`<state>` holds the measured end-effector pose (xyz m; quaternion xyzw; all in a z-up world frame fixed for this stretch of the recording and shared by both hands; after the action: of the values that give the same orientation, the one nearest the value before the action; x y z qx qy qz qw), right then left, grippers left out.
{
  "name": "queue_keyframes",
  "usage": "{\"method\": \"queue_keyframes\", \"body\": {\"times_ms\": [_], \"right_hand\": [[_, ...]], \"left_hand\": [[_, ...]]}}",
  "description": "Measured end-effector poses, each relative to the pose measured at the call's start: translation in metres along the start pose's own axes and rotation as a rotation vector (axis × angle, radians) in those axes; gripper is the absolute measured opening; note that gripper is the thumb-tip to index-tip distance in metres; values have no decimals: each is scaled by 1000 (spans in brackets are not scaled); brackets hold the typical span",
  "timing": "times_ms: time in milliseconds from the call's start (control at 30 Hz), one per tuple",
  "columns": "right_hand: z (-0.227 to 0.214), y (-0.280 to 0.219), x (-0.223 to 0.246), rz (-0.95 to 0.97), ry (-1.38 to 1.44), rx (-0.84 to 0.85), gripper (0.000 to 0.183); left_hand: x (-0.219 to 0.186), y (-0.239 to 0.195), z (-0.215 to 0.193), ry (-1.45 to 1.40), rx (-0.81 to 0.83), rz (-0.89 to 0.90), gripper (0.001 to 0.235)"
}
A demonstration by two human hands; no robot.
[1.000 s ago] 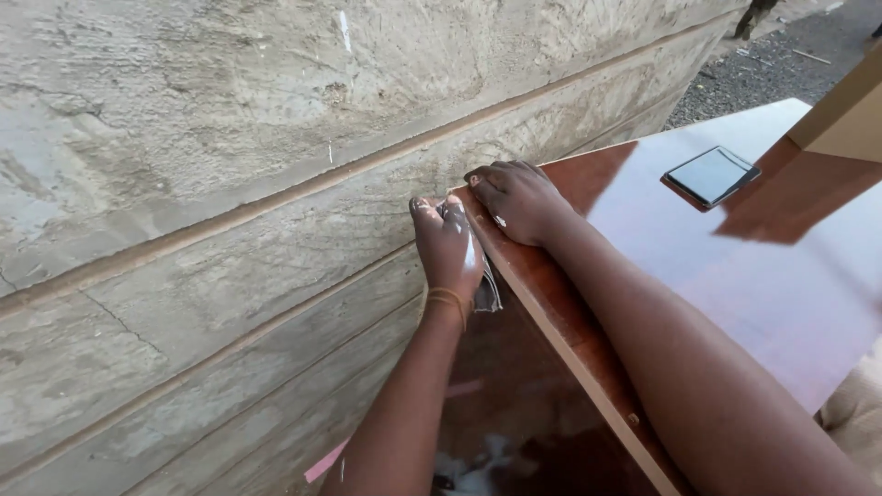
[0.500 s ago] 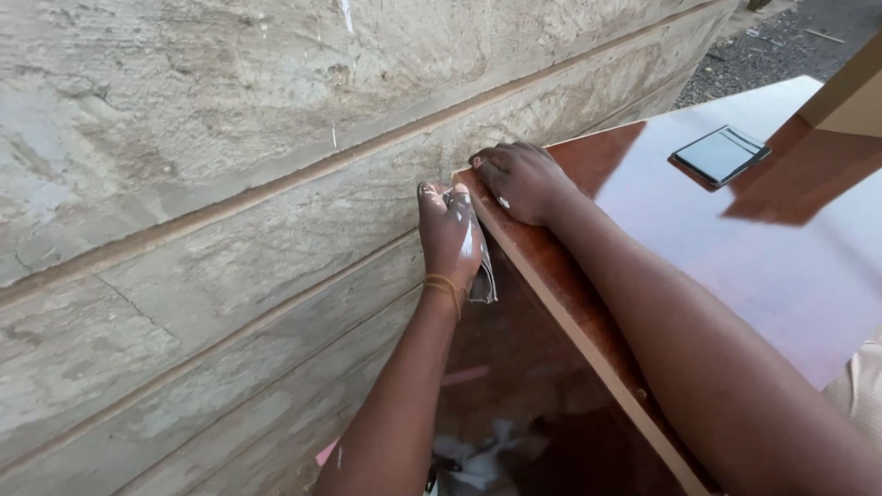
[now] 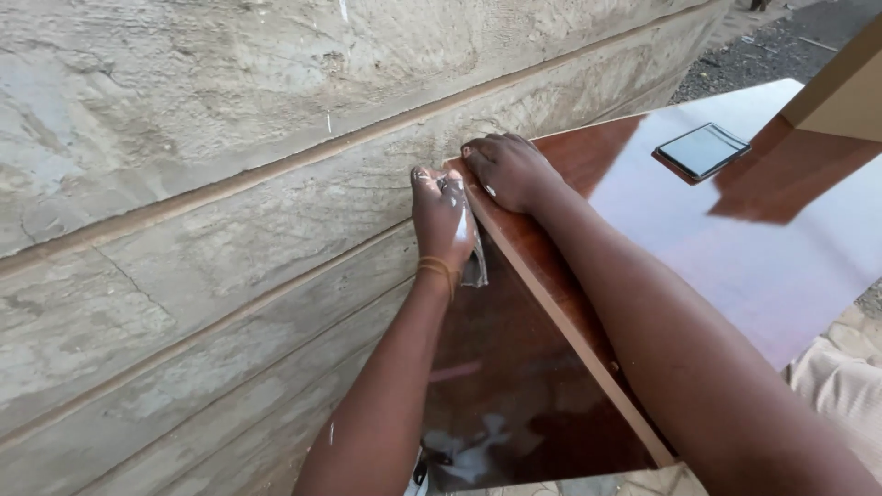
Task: Applying a protective finish or film to the edges of a wooden cabinet in a workshop.
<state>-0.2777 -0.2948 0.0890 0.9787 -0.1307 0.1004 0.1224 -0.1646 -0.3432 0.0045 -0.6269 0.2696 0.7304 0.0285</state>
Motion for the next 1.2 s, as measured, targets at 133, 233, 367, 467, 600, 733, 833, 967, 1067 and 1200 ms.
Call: {"method": "queue_keyframes", "body": {"times_ms": [133, 233, 367, 467, 600, 733, 833, 967, 1067, 1200], "right_hand": [[6, 1, 1, -45, -82, 11, 38], [9, 1, -3, 15, -3, 24, 39], [4, 2, -5, 26, 39, 35, 43], [3, 2, -3, 24, 6, 57, 42], [6, 5, -2, -61, -71, 34, 55], [9, 8, -10, 28, 45, 44, 41], [5, 3, -4, 17, 18, 57, 42], [-1, 3, 9, 52, 75, 70, 47], [3, 8, 3, 41, 51, 62, 44], [3, 4, 11, 0, -19, 71, 43]], "left_hand": [[-17, -26, -7, 16, 71, -12, 24], [-10, -6, -5, -36, 117, -162, 27], [-15, 1, -8, -63, 41, -84, 22], [-65, -93, -8, -199, 84, -174, 31], [-83, -146, -18, -142, 163, -271, 23], [-33, -72, 1, -245, 74, -216, 49], [-37, -74, -2, -148, 16, -149, 40], [-61, -172, -15, -144, 139, -332, 31], [-67, -158, -16, -216, 169, -286, 26], [-16, -64, -1, -300, 24, -168, 27]]}}
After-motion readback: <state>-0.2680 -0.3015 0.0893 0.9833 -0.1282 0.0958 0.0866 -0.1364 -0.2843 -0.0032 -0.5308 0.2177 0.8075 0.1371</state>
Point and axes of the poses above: each hand's wrist, its own y-axis towards the middle knuckle, its own z-axis out of the palm, x = y × z, the point moved 5 cm from there along y, towards the middle knuckle, and after that the axes turned 5 degrees about x, right-handed, at the moved point
